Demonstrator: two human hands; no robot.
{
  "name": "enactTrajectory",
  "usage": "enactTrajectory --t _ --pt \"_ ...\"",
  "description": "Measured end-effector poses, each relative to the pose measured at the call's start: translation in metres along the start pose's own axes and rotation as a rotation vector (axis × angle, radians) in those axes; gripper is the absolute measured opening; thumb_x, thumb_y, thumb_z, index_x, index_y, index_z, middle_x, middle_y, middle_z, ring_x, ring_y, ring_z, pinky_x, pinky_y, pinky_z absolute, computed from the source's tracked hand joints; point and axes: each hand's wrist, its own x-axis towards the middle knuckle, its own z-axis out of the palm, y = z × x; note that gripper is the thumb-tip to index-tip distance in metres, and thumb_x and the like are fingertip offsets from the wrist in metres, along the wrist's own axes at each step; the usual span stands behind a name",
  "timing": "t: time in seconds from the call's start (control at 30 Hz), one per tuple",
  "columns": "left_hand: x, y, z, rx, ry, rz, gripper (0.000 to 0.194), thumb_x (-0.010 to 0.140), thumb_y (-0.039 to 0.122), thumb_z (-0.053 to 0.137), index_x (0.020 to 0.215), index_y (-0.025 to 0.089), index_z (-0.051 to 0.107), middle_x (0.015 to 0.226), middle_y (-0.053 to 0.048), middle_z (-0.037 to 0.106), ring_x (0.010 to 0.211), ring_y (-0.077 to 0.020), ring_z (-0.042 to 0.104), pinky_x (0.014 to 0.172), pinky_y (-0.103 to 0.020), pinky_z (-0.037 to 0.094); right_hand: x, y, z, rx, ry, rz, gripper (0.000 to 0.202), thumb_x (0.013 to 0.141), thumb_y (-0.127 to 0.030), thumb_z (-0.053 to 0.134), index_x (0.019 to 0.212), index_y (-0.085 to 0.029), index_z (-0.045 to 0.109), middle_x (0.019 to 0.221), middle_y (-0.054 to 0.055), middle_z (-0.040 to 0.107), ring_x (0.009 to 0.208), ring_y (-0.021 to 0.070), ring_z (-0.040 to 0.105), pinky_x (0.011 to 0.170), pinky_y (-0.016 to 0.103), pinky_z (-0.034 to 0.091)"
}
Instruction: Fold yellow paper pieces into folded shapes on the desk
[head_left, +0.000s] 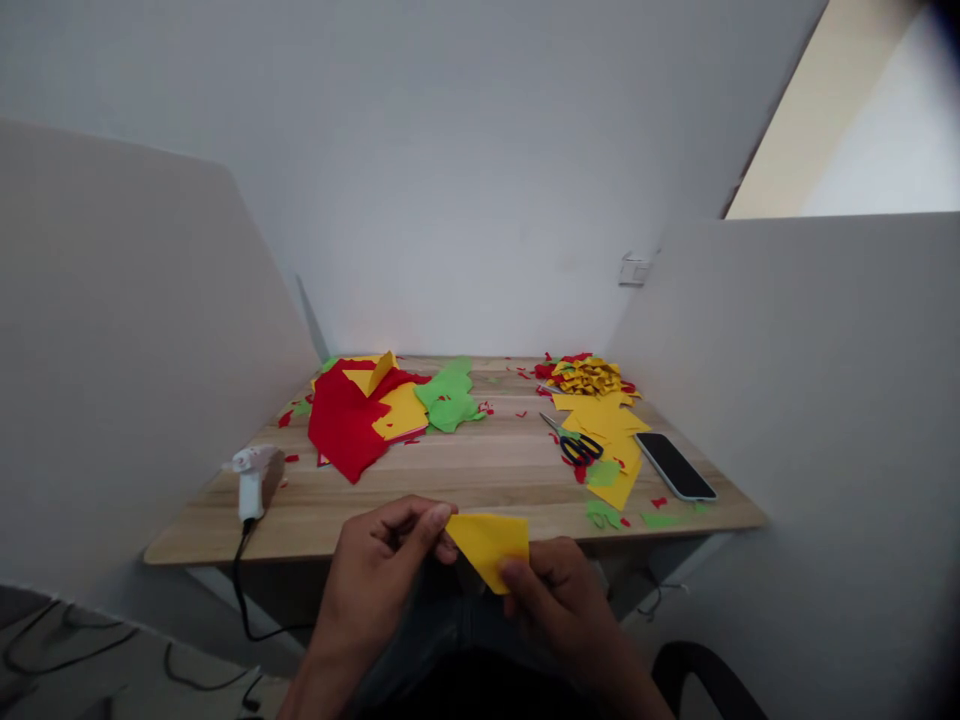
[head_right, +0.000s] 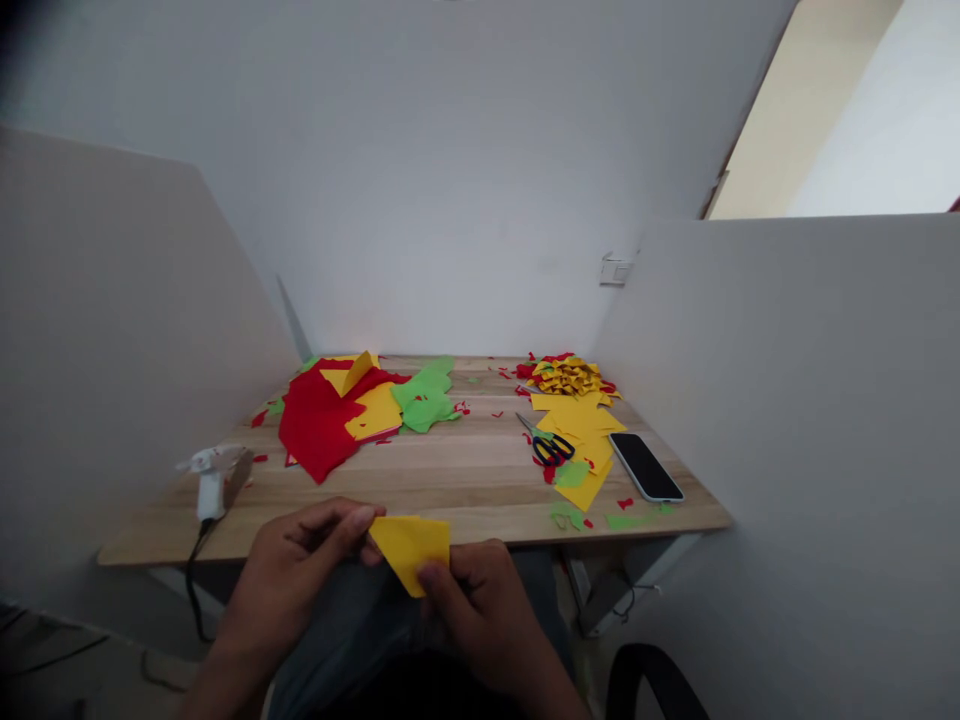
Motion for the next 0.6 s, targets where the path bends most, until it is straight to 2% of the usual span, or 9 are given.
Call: enactTrajectory --t 0.07,0.17,0.27,0.33,0.4,0.53,0.6 --pt "0.0 0.0 0.004 -0.027 0.0 0.002 0.033 0.076 0.046 0.066 0.083 0.015 0.072 0.056 -0.002 0.065 0.058 -0.0152 0.062 0.062 -0.024 0.049 0.0 0.002 -0.002 -0.011 -0.006 -0.011 0.054 0.093 -0.048 0.045 0.051 -0.015 0.058 0.04 -0.003 0.042 0.037 0.0064 0.038 0.042 0.019 0.026" --pt "0.003 0.002 0.008 -0.056 -0.12 -0.045 0.038 0.068 0.044 0.072 0.093 0.016 0.072 0.062 -0.001 0.066 0.057 -0.0144 0.06 0.057 -0.023 0.047 0.002 0.003 -0.004 -0.01 -0.025 -0.02 0.055 0.092 -0.049 0.046 0.049 -0.016 0.056 0.039 -0.003 0.042 0.037 0.0068 0.038 0.043 0.02 0.026" --pt "0.008 0.002 0.011 -0.031 -0.215 -0.066 0.03 0.069 0.044 0.071 0.07 0.014 0.07 0.061 -0.002 0.064 0.057 -0.0133 0.057 0.055 -0.022 0.043 0.004 0.003 -0.002 -0.014 -0.011 -0.014 0.056 0.09 -0.05 0.047 0.046 -0.016 0.05 0.039 -0.004 0.038 0.037 0.0066 0.035 0.043 0.021 0.024" --pt "0.011 -0.001 0.013 -0.022 -0.201 -0.042 0.035 0.073 0.045 0.067 0.055 0.014 0.064 0.055 -0.002 0.06 0.055 -0.0119 0.054 0.054 -0.021 0.04 0.005 0.004 0.001 -0.033 0.038 0.012 0.059 0.089 -0.052 0.047 0.043 -0.017 0.042 0.04 -0.004 0.033 0.039 0.0061 0.03 0.043 0.022 0.02" --pt "0.015 -0.006 0.016 -0.022 -0.165 -0.015 0.039 0.073 0.045 0.066 0.051 0.014 0.06 0.053 0.0 0.056 0.053 -0.0108 0.051 0.053 -0.021 0.038 0.005 0.007 0.005 -0.018 0.071 0.063 0.061 0.089 -0.055 0.046 0.042 -0.017 0.036 0.04 -0.004 0.031 0.039 0.006 0.026 0.042 0.023 0.018" --pt "0.02 -0.02 0.02 -0.024 -0.129 -0.025 0.038 0.074 0.047 0.066 0.054 0.015 0.06 0.051 0.001 0.053 0.052 -0.0106 0.048 0.053 -0.021 0.036 0.005 0.019 0.009 0.123 0.011 0.184 0.063 0.09 -0.063 0.036 0.046 -0.019 0.043 0.036 -0.005 0.032 0.035 0.0073 0.028 0.04 0.023 0.019" --pt "0.022 -0.025 0.021 -0.027 -0.116 -0.044 0.039 0.074 0.048 0.065 0.054 0.015 0.059 0.05 0.001 0.053 0.05 -0.0105 0.047 0.053 -0.021 0.036 0.007 0.024 0.008 0.146 0.031 0.184 0.06 0.093 -0.06 0.032 0.052 -0.018 0.047 0.04 -0.004 0.038 0.038 0.0086 0.035 0.042 0.022 0.025"
